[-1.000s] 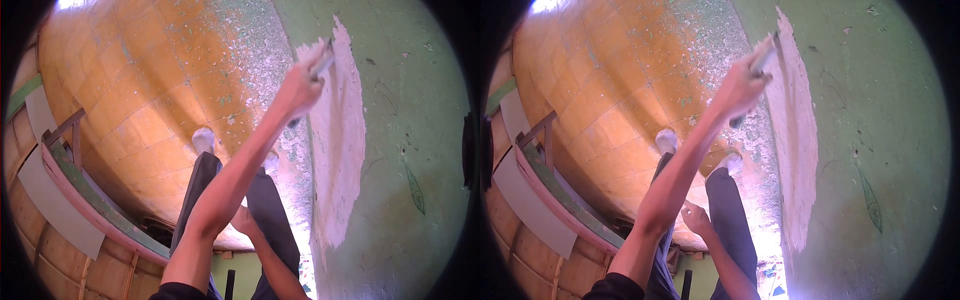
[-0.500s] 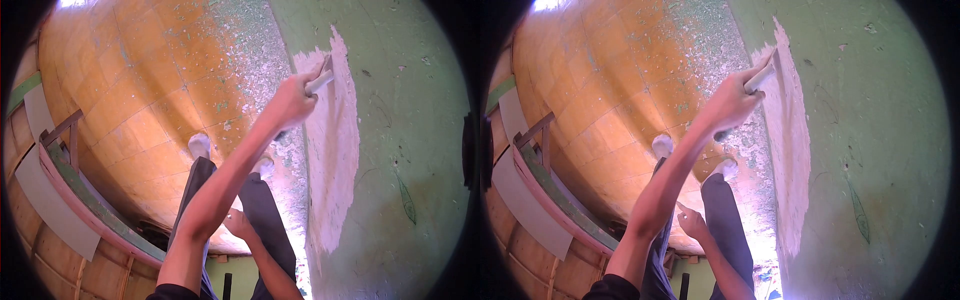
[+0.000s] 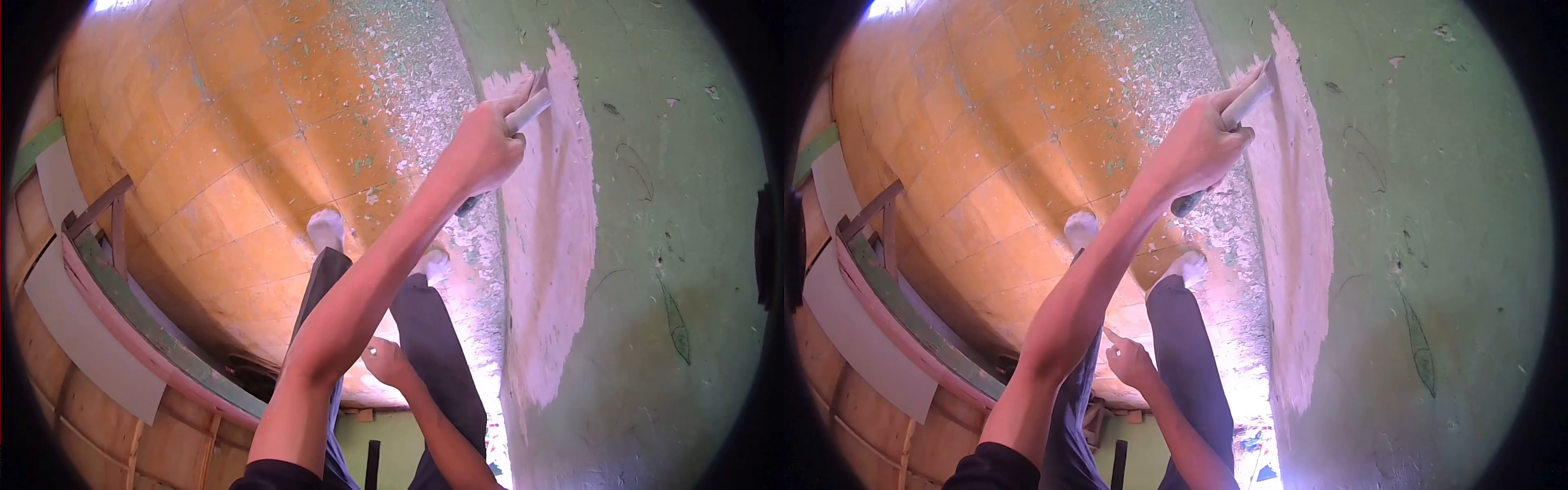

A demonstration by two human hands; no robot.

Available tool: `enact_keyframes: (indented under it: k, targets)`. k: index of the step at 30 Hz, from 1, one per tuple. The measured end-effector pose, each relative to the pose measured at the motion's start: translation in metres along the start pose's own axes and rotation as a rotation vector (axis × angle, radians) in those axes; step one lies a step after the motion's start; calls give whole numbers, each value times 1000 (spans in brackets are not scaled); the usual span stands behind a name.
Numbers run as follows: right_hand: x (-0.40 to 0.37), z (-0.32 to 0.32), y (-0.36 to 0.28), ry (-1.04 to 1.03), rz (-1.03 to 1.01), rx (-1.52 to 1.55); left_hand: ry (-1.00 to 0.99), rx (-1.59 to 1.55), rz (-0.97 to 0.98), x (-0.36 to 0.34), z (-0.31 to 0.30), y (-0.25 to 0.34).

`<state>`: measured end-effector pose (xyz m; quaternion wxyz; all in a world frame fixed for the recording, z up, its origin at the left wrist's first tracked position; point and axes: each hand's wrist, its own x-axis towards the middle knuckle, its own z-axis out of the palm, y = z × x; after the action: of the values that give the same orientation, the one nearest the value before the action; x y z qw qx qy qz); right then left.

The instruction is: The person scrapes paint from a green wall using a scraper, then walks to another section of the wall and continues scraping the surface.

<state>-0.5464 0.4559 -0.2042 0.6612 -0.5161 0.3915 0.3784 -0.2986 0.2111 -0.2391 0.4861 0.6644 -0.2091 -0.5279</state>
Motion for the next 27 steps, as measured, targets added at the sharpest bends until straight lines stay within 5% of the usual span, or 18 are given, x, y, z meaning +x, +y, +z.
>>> enact_keyframes:
  k: [5, 10, 14, 17, 21, 27]
  targets:
    - [0, -13, -14, 34, -46, -26, 15, -32, -97, -4, 2, 21]
    - [-6, -9, -17, -12, 25, -32, 108, 63, 83, 0, 4, 7]
    - [2, -1, 5, 67, -138, -106, 276, 109, 366, 9, 30, -19]
    - [-1, -2, -9, -22, 38, 13, 59, -26, -157, 28, -20, 37]
    - [-4, -14, -22, 6, -25, -40, 67, 104, 111, -9, 12, 6]
    - [-2, -12, -21, 6, -8, -49, 68, 10, -22, 12, -14, 35]
